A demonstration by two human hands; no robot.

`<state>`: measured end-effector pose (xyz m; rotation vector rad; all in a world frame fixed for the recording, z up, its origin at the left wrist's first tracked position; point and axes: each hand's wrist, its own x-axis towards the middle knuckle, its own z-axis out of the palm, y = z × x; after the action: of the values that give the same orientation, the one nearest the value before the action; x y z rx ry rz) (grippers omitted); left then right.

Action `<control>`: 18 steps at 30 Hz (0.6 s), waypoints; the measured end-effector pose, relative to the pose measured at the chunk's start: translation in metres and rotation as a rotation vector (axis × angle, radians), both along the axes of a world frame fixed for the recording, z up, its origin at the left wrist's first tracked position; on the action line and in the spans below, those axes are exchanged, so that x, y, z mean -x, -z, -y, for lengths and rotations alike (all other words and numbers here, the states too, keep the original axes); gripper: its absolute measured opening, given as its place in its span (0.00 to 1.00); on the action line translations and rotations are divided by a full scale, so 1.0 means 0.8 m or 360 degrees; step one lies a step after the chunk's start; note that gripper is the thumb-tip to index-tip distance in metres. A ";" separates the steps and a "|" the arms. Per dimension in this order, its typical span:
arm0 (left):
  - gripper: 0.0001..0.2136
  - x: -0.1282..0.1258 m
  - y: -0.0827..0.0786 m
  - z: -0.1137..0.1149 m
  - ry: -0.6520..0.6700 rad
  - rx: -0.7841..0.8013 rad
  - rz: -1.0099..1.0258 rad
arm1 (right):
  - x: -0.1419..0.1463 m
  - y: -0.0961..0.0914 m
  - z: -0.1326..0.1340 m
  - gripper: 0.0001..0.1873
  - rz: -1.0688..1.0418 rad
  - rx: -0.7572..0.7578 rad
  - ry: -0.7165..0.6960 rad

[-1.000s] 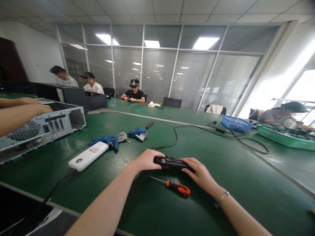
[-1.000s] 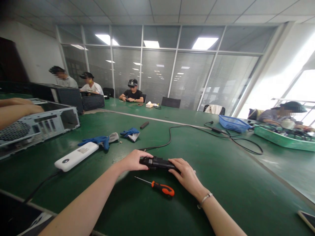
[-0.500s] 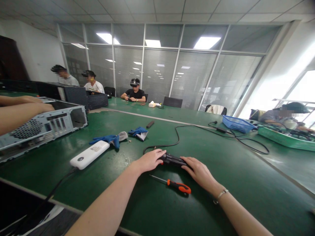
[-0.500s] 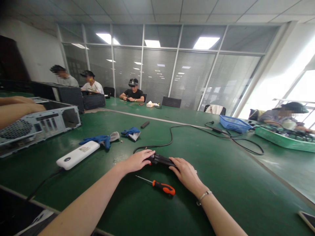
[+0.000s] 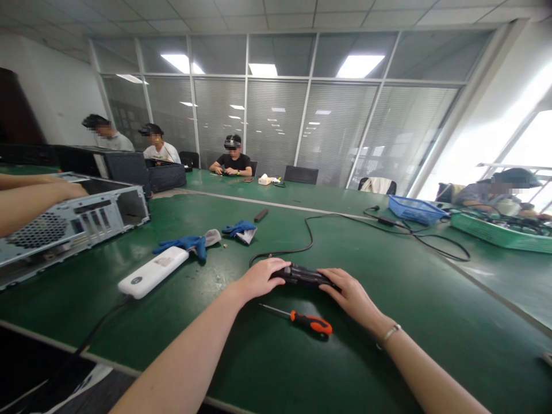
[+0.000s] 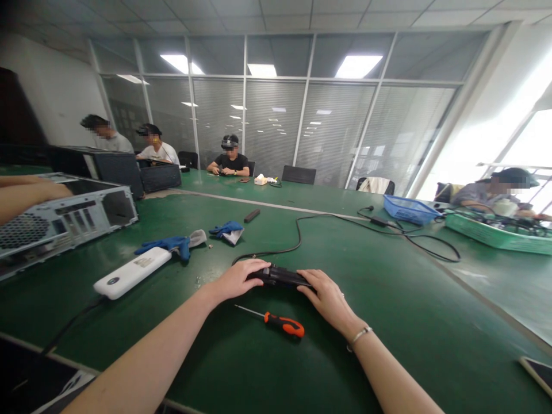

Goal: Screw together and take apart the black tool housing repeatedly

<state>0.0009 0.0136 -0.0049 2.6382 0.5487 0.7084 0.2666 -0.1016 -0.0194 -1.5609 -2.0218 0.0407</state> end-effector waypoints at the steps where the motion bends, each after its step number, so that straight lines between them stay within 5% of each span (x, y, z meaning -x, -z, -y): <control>1: 0.25 0.000 0.001 -0.001 0.0000 -0.0004 0.0007 | 0.000 0.000 0.000 0.19 -0.0007 -0.0009 -0.0001; 18: 0.24 -0.003 0.007 -0.010 -0.0040 0.0049 0.0137 | 0.003 0.004 -0.001 0.19 -0.0035 -0.0060 0.0052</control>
<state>0.0032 0.0215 -0.0106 2.5631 0.5649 0.8102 0.2639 -0.1008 -0.0229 -1.5628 -1.9686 0.0071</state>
